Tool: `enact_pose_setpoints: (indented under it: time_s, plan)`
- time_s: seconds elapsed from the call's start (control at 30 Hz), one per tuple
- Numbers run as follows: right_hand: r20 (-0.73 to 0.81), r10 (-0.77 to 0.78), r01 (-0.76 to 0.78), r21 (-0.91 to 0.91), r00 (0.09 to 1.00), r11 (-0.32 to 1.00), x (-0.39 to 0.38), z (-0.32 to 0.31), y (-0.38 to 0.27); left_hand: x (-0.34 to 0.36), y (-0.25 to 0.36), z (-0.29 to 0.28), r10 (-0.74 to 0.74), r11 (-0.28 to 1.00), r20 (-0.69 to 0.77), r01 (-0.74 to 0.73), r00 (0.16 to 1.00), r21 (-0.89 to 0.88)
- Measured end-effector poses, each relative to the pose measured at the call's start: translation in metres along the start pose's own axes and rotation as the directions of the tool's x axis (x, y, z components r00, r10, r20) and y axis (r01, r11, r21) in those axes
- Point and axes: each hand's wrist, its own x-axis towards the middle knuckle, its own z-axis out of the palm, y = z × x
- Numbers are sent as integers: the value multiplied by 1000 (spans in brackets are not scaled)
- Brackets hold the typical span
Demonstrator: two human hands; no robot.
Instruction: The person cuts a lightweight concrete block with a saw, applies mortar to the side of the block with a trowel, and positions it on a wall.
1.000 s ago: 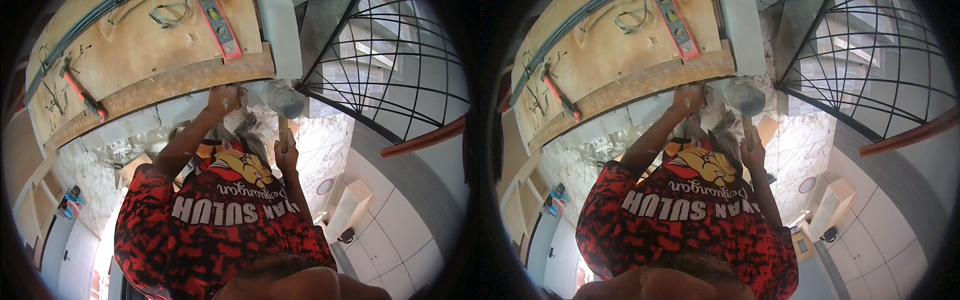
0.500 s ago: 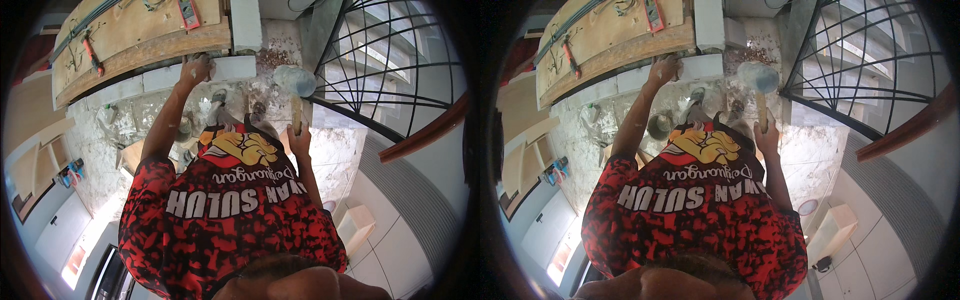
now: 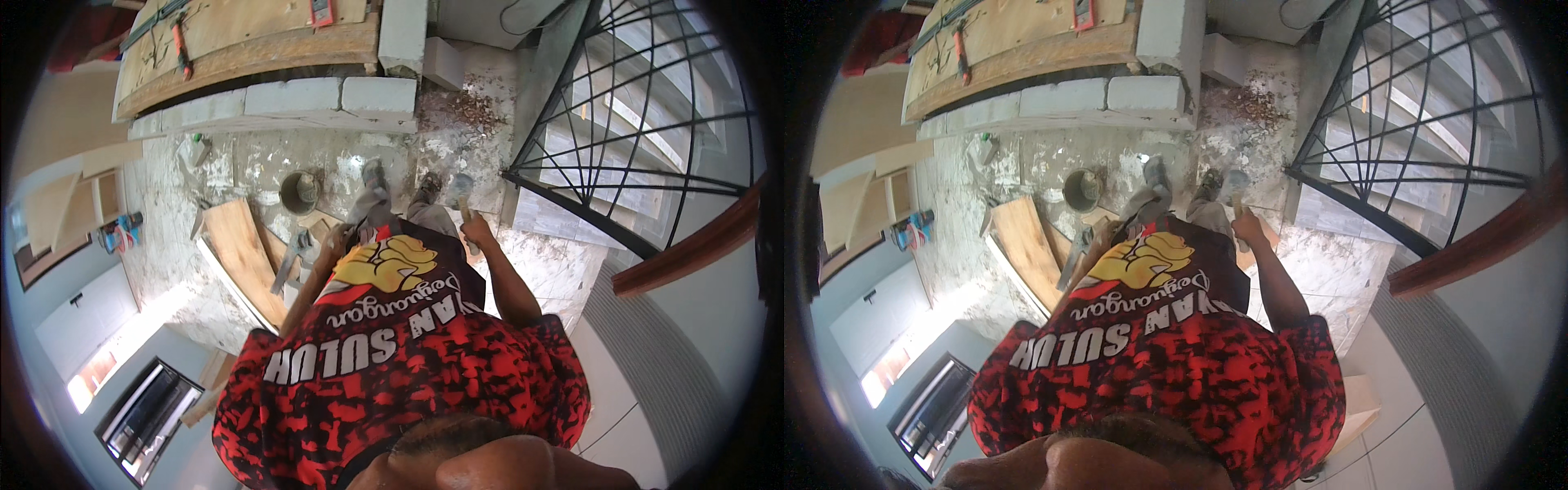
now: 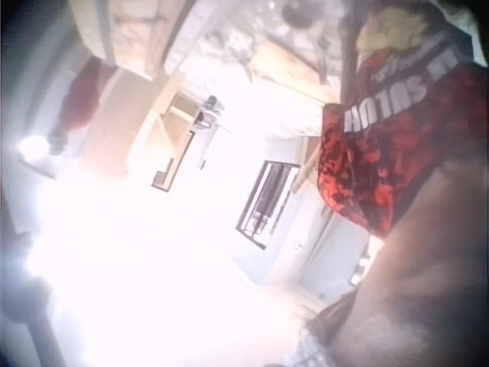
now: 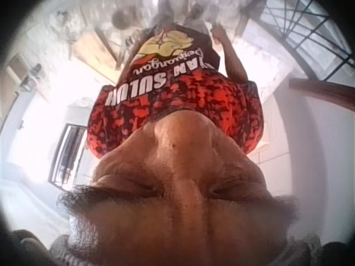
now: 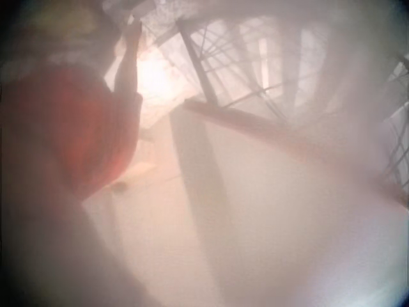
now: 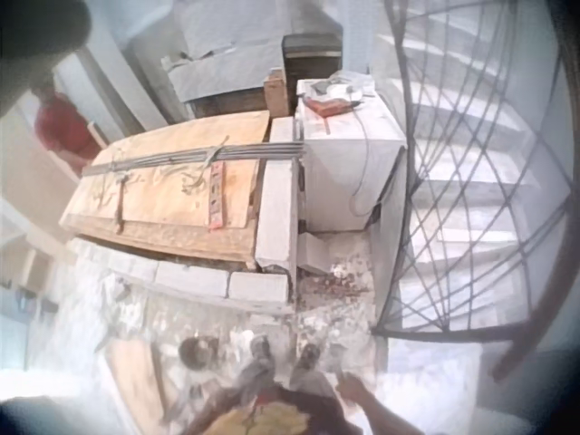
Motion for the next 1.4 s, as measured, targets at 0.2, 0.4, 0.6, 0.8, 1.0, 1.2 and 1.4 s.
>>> enact_pose_setpoints:
  time_s: [0.2, 0.4, 0.6, 0.8, 1.0, 1.2, 1.4]
  plan:
    - [323, -336, 446, -378, 885, 811, -36, 3, -102, -21, -64, 5, 228, 973, 10, -228, 974, -21]
    - [471, -159, 374, -409, 868, 832, -44, 68, -119, -33, -16, 41, -132, 991, 281, 128, 950, 35]
    - [594, -235, 550, -428, 769, 717, -118, 96, -173, -77, -49, 61, -88, 994, 395, 52, 915, 99]
    - [535, -109, 458, -580, 838, 674, -125, 158, -124, -123, -64, 18, 6, 972, 306, 66, 952, -226]
    - [600, 19, 316, -447, 800, 837, -152, 147, -127, -197, -42, -20, -106, 729, 487, 401, 867, -555]
    - [557, -322, 636, -575, 765, 515, 70, 224, -91, -157, -189, 60, -738, 88, 145, 307, 659, -947]
    - [563, -350, 645, -741, 749, 187, 287, 317, -172, -79, -410, 103, -941, 199, -187, 13, 281, -980]
